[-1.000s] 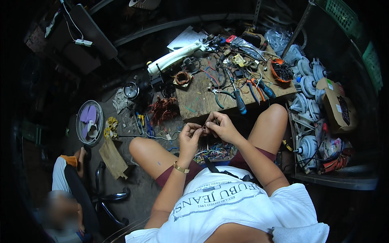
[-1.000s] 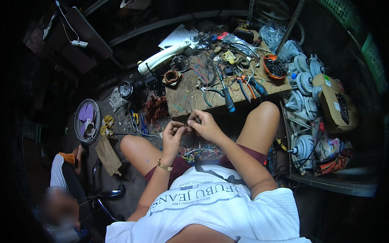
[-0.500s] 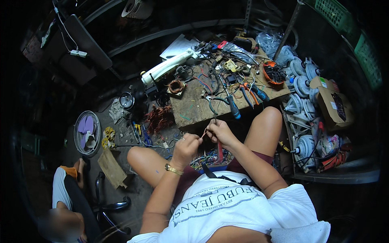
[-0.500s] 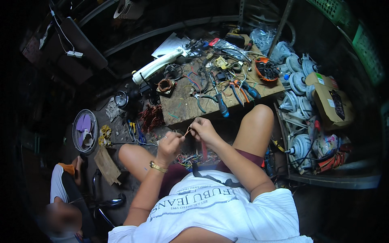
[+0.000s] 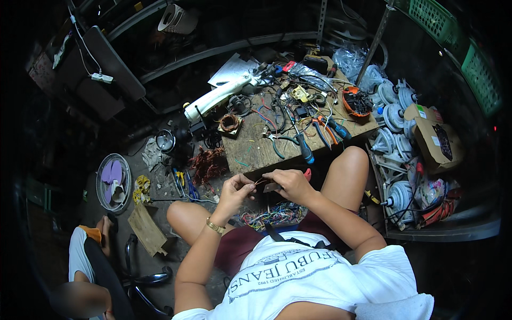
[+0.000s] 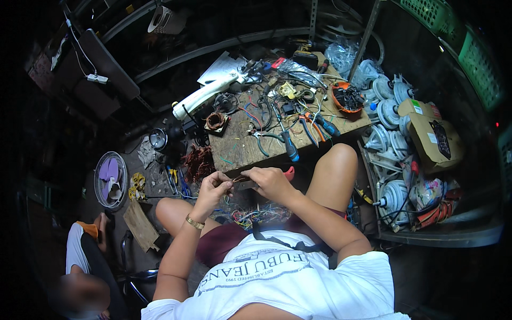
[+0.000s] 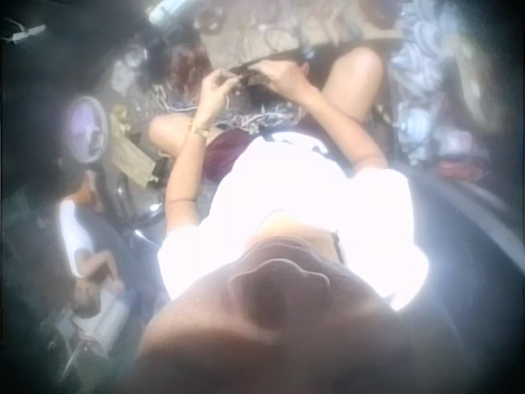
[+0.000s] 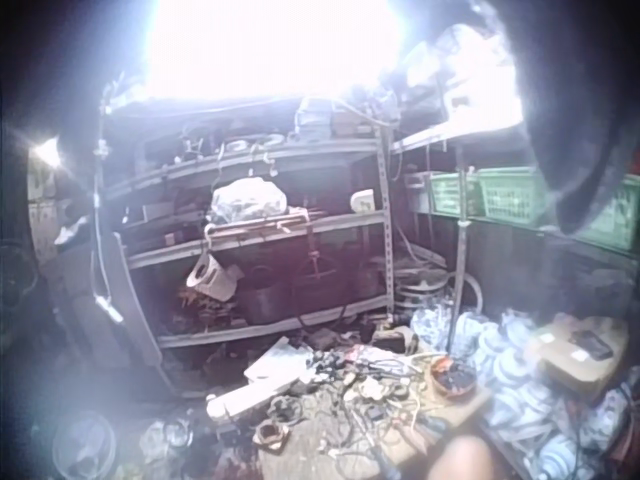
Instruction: The person sits on the floor and strips the insulation from several colored wires using a utility knife. They then twist the exposed ends and insert them into a small black connector, repeating the process for multiple wires.
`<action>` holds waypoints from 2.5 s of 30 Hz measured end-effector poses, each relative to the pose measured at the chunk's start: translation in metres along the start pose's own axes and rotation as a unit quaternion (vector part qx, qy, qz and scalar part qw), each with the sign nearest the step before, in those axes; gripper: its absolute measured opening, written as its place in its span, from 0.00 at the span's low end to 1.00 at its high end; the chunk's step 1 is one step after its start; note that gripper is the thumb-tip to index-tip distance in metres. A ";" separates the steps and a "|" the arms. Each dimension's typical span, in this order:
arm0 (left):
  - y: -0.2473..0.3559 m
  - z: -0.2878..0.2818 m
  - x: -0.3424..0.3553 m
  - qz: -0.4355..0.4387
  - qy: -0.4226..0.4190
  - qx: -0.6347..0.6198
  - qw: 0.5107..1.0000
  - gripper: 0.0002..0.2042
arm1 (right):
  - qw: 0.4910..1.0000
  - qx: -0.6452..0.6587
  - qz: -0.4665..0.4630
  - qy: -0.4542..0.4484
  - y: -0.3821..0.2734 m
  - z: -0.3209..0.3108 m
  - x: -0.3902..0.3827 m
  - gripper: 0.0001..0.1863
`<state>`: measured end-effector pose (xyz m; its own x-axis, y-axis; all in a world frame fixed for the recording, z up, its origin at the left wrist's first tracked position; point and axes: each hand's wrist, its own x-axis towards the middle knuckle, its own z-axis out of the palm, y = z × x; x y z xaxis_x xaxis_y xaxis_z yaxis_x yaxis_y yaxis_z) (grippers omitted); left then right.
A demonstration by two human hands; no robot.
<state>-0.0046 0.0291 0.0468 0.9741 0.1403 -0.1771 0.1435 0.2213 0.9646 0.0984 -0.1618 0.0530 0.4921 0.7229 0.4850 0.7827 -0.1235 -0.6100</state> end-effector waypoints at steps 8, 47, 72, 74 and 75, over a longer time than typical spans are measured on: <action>0.031 -0.009 0.002 0.401 -0.033 0.557 0.726 0.05 | 0.697 0.587 0.359 -0.202 0.010 0.023 -0.015 0.10; -0.054 -0.166 0.083 0.105 0.392 0.399 0.822 0.06 | 0.773 0.539 0.332 -0.050 0.086 -0.040 0.050 0.15; 0.084 0.043 0.356 0.446 0.040 0.589 0.672 0.04 | 0.638 0.616 0.352 0.299 0.128 -0.123 0.026 0.11; 0.066 0.052 0.415 0.407 0.070 0.662 0.626 0.05 | 0.653 0.611 0.333 0.300 0.128 -0.126 0.026 0.11; 0.058 0.055 0.440 0.374 0.086 0.716 0.582 0.05 | 0.657 0.610 0.328 0.298 0.130 -0.128 0.024 0.10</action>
<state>0.4417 0.0507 0.0356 0.8431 -0.1981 0.4998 -0.1917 -0.9793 -0.0649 0.2608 -0.2469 0.0657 0.9172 0.3467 -0.1962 -0.3817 0.6237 -0.6822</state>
